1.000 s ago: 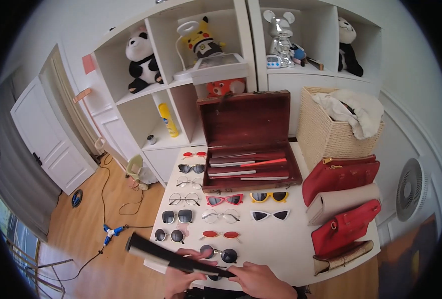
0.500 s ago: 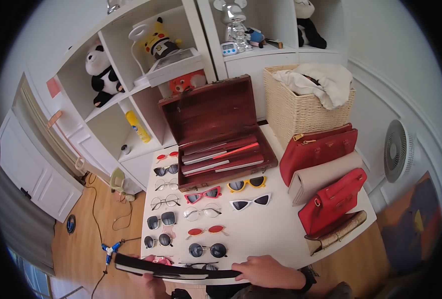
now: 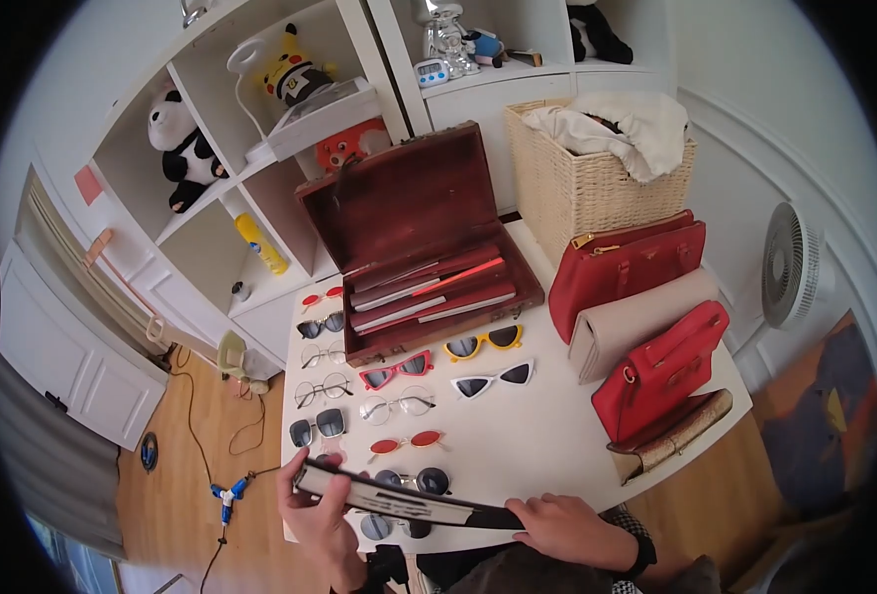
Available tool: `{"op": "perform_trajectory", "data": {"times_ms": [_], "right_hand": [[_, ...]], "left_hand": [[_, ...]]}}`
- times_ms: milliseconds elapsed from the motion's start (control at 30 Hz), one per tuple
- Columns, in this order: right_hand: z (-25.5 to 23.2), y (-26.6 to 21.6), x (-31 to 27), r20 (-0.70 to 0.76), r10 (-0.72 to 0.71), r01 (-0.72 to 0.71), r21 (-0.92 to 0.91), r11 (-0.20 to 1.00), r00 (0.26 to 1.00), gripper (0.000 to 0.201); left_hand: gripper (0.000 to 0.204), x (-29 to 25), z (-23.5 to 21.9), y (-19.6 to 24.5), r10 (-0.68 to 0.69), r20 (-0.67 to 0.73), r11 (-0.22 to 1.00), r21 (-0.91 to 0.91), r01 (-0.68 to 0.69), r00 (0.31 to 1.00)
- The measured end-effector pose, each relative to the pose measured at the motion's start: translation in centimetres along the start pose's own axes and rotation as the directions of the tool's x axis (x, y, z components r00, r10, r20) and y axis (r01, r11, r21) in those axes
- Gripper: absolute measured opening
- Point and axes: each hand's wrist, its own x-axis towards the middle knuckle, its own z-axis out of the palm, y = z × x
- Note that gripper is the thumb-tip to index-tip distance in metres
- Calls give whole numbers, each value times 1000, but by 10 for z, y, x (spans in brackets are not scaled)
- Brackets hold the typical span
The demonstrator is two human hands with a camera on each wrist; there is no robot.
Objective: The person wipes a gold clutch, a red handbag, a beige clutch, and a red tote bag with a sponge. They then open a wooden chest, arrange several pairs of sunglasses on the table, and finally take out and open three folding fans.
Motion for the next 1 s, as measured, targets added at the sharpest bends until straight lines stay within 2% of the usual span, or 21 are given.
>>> {"op": "perform_trajectory", "data": {"times_ms": [33, 67, 100, 167, 233, 267, 300, 367, 433, 467, 533, 633, 700, 733, 767, 833, 867, 900, 933, 967, 1000], "right_hand": [[-1, -1, -2, -69, 1, -5, -60, 998, 998, 34], [-1, -1, -6, -64, 3, -7, -58, 998, 998, 34], [-2, 0, -11, -50, 46, -50, -86, 995, 998, 33], [-4, 0, -19, -33, 96, -99, -112, 989, 995, 32], [-8, 1, -22, 116, 263, -270, 43, 962, 958, 42], [-10, 1, -23, 118, 267, -273, 43, 961, 957, 42], [-12, 0, -24, 109, 285, -292, 60, 954, 952, 43], [-19, -5, -25, 103, 307, -315, 77, 946, 946, 43], [-31, -12, -22, 193, 352, -366, 44, 929, 916, 37], [-31, -12, -23, 192, 354, -368, 42, 929, 915, 37], [-28, -11, -26, 55, 375, -379, 94, 921, 925, 42], [-20, -7, -29, 10, 435, -433, 113, 894, 901, 51], [-18, -7, -28, 3, 461, -457, 140, 879, 888, 52], [-18, -8, -26, 1, 475, -469, 163, 868, 880, 53], [-19, -9, -24, 2, 473, -467, 161, 869, 881, 53], [-22, -11, -21, -41, 487, -471, 196, 860, 873, 56], [-22, -9, -20, -41, 487, -471, 195, 860, 873, 56], [-22, -6, -18, -56, 448, -411, 313, 857, 892, 53], [-22, -3, -16, -75, 410, -343, 423, 838, 909, 49], [-23, -1, -16, -75, 411, -344, 422, 839, 909, 49], [-25, 2, -15, -69, 421, -342, 473, 812, 904, 42]], "left_hand": [[57, -1, 12, 6, -38, 4, 999, 10, 38, 999], [55, 1, 20, 0, -13, 30, 999, 30, 12, 999], [63, 1, 26, 1, -72, 98, 993, 98, 62, 993], [80, -4, 37, -2, -91, 231, 982, 181, 49, 969], [98, -15, 55, 2, -149, 353, 985, 134, 108, 924], [102, -19, 61, -10, -192, 380, 980, 130, 153, 905], [100, -23, 69, -20, -210, 425, 977, 123, 174, 881], [78, -27, 85, -37, -330, 532, 935, 299, 192, 780], [58, -24, 99, -41, -379, 582, 915, 349, 200, 719], [48, -22, 103, -36, -377, 594, 921, 321, 219, 711], [49, -18, 107, -43, -360, 615, 931, 283, 230, 701], [50, -12, 117, -66, -310, 653, 949, 250, 190, 691], [49, -10, 122, -79, -371, 626, 902, 418, 106, 686], [48, -11, 122, -83, -391, 681, 899, 426, 98, 620], [48, -13, 123, -83, -390, 679, 900, 425, 100, 622], [48, -15, 124, -83, -506, 709, 862, 444, 245, 491], [43, -14, 121, -86, -494, 731, 869, 407, 280, 472], [43, -11, 119, -84, -493, 732, 870, 407, 280, 471], [40, -7, 116, -81, -477, 778, 871, 359, 334, 408], [37, -5, 113, -78, -454, 821, 866, 313, 390, 347], [37, -4, 111, -73, -453, 821, 866, 312, 392, 348]]}}
